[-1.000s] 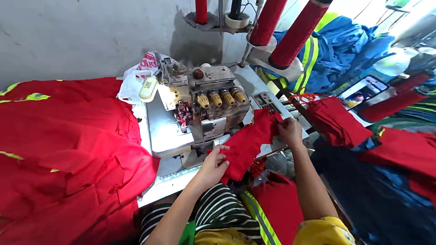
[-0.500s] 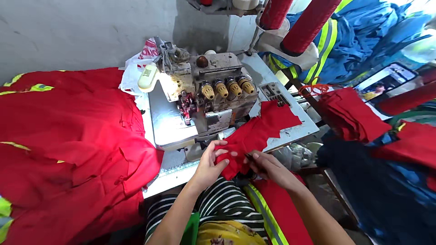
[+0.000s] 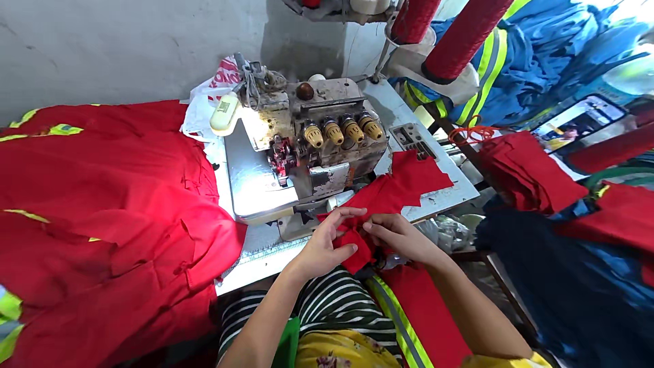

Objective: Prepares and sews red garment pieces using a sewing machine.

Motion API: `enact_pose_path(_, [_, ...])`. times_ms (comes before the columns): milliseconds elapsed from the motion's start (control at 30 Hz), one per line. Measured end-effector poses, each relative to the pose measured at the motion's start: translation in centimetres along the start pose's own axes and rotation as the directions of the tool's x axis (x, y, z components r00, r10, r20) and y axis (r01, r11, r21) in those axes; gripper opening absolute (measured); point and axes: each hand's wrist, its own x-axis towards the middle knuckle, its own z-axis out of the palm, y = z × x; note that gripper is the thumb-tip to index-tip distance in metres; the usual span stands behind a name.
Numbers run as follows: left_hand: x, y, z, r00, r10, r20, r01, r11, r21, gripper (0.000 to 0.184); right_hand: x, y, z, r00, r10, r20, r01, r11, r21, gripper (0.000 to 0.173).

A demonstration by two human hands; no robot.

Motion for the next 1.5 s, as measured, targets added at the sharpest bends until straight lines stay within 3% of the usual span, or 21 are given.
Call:
enact_pose_path(267, [0.7, -0.3, 0.1, 0.999, -0.027, 0.025, 0.028, 0.999, -0.030, 0.067, 0.3, 0.1, 0.2, 0.998, -0.053, -0.021, 0.055, 0.992, 0.109, 0.028])
enact_pose_path(333, [1.0, -0.5, 0.0, 0.998, -0.065, -0.002, 0.065, 0.990, 0.125, 0.066, -0.2, 0.3, -0.2, 0.996, -0.055, -0.075, 0.063, 0.993, 0.101, 0.027])
enact_pose_path(367, [1.1, -0.5, -0.1, 0.995, -0.089, -0.040, 0.097, 0.950, 0.296, 0.063, -0.6, 0.4, -0.8, 0.991, -0.047, -0.129, 0.055, 0.997, 0.056, 0.027])
enact_pose_path(433, [1.0, -0.6, 0.1, 0.986, -0.097, -0.136, 0.161, 0.772, 0.615, 0.058, -0.9, 0.7, -2.9, 0.951, -0.040, -0.308, -0.001, 0.991, -0.133, 0.031])
enact_pose_path(500, [0.6, -0.9, 0.5, 0.971, -0.018, -0.238, 0.190, 0.661, 0.726, 0.055, -0.2, 1.7, -5.9, 0.856, -0.098, -0.507, -0.117, 0.920, -0.375, 0.034])
enact_pose_path(567, [-0.2, -1.0, 1.0, 0.938, 0.079, -0.337, 0.214, 0.632, 0.745, 0.052, 1.5, 3.2, -8.4, 0.750, -0.129, -0.649, -0.283, 0.824, -0.491, 0.036])
enact_pose_path(633, [-0.7, -0.8, 1.1, 0.908, 0.086, -0.410, 0.253, 0.667, 0.701, 0.044, 3.2, 4.6, -10.0, 0.680, -0.078, -0.729, -0.442, 0.750, -0.492, 0.039])
enact_pose_path(733, [-1.2, 1.1, 0.5, 0.903, -0.144, -0.405, 0.346, 0.803, 0.486, 0.031, 4.8, 7.3, -11.0, 0.658, -0.110, -0.745, -0.474, 0.708, -0.523, 0.038])
enact_pose_path(800, [-1.6, 1.9, 0.3, 0.921, -0.174, -0.348, 0.274, 0.925, 0.263, 0.021, 4.9, 8.2, -11.1, 0.648, -0.119, -0.752, -0.472, 0.712, -0.519, 0.038])
enact_pose_path(867, [-1.8, 2.4, 0.6, 0.943, -0.087, -0.321, 0.108, 0.993, 0.049, 0.014, 4.5, 8.3, -10.8, 0.621, -0.153, -0.769, -0.465, 0.718, -0.518, 0.041])
enact_pose_path(933, [-1.5, 3.0, 1.2, 0.941, -0.014, -0.338, -0.020, 0.995, -0.097, 0.011, 3.6, 7.8, -9.8, 0.586, -0.248, -0.772, -0.381, 0.756, -0.532, 0.044])
enact_pose_path(1033, [-0.7, 3.9, 1.8, 0.916, 0.035, -0.401, -0.134, 0.966, -0.222, 0.013, 1.9, 4.1, -5.6, 0.505, -0.454, -0.735, 0.036, 0.861, -0.507, 0.036])
enact_pose_path(1100, [-0.2, 4.5, 2.4, 0.877, 0.052, -0.479, -0.182, 0.957, -0.228, 0.012, 0.9, 1.2, -1.4, 0.596, -0.440, -0.672, 0.402, 0.888, -0.226, 0.029])
enact_pose_path(1133, [0.0, 4.7, 2.6, 0.853, 0.067, -0.517, -0.206, 0.954, -0.217, 0.012, 0.6, -0.2, 0.6, 0.663, -0.431, -0.613, 0.498, 0.865, -0.069, 0.031])
enact_pose_path(1200, [0.0, 5.2, 3.0, 0.810, 0.127, -0.573, -0.263, 0.951, -0.160, 0.013, 0.5, -2.7, 3.7, 0.730, -0.412, -0.546, 0.565, 0.813, 0.142, 0.032])
enact_pose_path(1300, [-0.5, 5.7, 3.4, 0.733, 0.300, -0.611, -0.354, 0.934, 0.034, 0.017, 1.2, -5.7, 6.5, 0.718, -0.323, -0.616, 0.608, 0.722, 0.330, 0.013])
enact_pose_path(1400, [-0.9, 6.2, 3.4, 0.644, 0.454, -0.615, -0.403, 0.885, 0.231, 0.013, 2.2, -7.2, 7.2, 0.669, -0.315, -0.673, 0.662, 0.665, 0.347, 0.011])
enact_pose_path(1500, [-0.7, 6.4, 3.0, 0.613, 0.484, -0.624, -0.415, 0.870, 0.267, 0.012, 2.8, -7.8, 7.1, 0.634, -0.377, -0.675, 0.695, 0.662, 0.283, 0.013])
